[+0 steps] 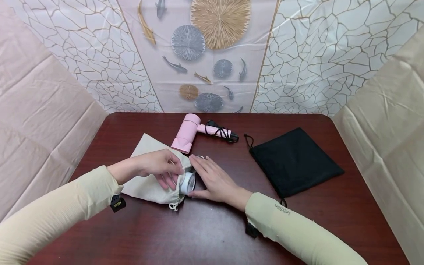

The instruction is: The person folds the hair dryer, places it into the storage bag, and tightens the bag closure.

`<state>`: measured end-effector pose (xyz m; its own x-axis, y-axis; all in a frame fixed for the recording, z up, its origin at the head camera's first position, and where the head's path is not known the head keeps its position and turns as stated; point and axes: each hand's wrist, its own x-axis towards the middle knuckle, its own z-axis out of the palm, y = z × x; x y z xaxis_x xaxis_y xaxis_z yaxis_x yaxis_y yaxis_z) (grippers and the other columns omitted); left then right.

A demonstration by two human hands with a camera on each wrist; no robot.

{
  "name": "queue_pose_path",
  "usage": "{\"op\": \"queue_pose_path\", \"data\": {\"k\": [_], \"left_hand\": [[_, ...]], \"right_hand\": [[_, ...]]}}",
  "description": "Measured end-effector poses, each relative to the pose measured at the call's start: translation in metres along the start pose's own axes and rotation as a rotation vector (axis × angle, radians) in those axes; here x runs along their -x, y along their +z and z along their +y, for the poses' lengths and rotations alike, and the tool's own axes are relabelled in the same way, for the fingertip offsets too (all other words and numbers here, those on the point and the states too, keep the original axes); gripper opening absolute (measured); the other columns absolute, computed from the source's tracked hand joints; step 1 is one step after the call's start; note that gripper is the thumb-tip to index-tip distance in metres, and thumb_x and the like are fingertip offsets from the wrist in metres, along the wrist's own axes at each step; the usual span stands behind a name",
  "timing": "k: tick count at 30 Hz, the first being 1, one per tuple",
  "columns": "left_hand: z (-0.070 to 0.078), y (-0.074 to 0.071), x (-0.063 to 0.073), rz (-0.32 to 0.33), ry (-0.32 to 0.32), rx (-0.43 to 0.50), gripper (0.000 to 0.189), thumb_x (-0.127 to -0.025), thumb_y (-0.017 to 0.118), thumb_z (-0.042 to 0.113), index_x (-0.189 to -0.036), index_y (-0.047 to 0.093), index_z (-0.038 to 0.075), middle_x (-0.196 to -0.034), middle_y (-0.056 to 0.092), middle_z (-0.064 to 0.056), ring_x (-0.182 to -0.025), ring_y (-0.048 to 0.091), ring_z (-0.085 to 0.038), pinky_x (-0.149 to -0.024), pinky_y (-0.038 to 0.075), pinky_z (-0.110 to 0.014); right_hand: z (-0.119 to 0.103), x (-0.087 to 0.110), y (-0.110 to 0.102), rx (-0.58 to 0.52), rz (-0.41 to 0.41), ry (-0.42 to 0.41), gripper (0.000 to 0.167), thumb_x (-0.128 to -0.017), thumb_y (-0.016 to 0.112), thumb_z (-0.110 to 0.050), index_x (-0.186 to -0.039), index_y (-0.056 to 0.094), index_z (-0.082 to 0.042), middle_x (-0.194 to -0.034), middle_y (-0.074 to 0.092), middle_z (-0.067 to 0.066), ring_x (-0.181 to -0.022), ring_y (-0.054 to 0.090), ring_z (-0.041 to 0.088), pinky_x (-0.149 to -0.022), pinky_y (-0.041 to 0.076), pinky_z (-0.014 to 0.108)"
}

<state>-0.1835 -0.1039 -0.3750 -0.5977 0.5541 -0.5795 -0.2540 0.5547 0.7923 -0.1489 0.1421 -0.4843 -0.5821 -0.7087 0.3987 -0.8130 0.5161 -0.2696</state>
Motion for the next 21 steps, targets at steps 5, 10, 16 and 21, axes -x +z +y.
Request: {"op": "queue_pose_path", "data": {"k": [5,10,16,21], "left_hand": [[0.0,0.001,-0.002,-0.005,0.005,0.002,0.014,-0.105,0.062,0.006,-0.101,0.07,-0.004,-0.082,0.073,-0.017,-0.072,0.079,-0.028,-0.065,0.067,-0.043],[-0.001,0.002,-0.003,-0.008,0.0,0.01,0.013,-0.105,0.061,0.007,-0.099,0.068,-0.002,-0.082,0.073,-0.018,-0.07,0.078,-0.027,-0.065,0.067,-0.045],[-0.003,0.002,-0.002,-0.008,0.016,-0.046,0.014,-0.105,0.061,0.008,-0.098,0.068,-0.002,-0.08,0.072,-0.016,-0.067,0.078,-0.026,-0.064,0.067,-0.045],[-0.009,0.002,0.004,0.044,0.067,-0.158,0.015,-0.104,0.064,0.01,-0.098,0.071,-0.001,-0.077,0.074,-0.015,-0.065,0.077,-0.027,-0.061,0.066,-0.042]], "right_hand": [[-0.001,-0.009,0.004,-0.008,-0.015,0.03,0.118,-0.082,0.089,-0.055,-0.164,0.03,0.006,-0.163,0.045,0.023,-0.149,0.047,0.038,-0.124,0.035,0.059],[-0.004,-0.018,0.009,-0.026,-0.03,0.071,0.122,-0.081,0.09,-0.057,-0.165,0.027,0.005,-0.157,0.052,0.022,-0.147,0.049,0.036,-0.126,0.034,0.056],[-0.006,-0.023,0.016,-0.029,-0.014,0.077,0.121,-0.079,0.091,-0.057,-0.163,0.031,0.006,-0.15,0.057,0.022,-0.142,0.054,0.035,-0.124,0.036,0.056],[-0.002,-0.019,0.013,-0.002,-0.05,0.076,0.117,-0.081,0.088,-0.06,-0.164,0.033,0.002,-0.155,0.052,0.022,-0.145,0.051,0.038,-0.125,0.034,0.057]]}}
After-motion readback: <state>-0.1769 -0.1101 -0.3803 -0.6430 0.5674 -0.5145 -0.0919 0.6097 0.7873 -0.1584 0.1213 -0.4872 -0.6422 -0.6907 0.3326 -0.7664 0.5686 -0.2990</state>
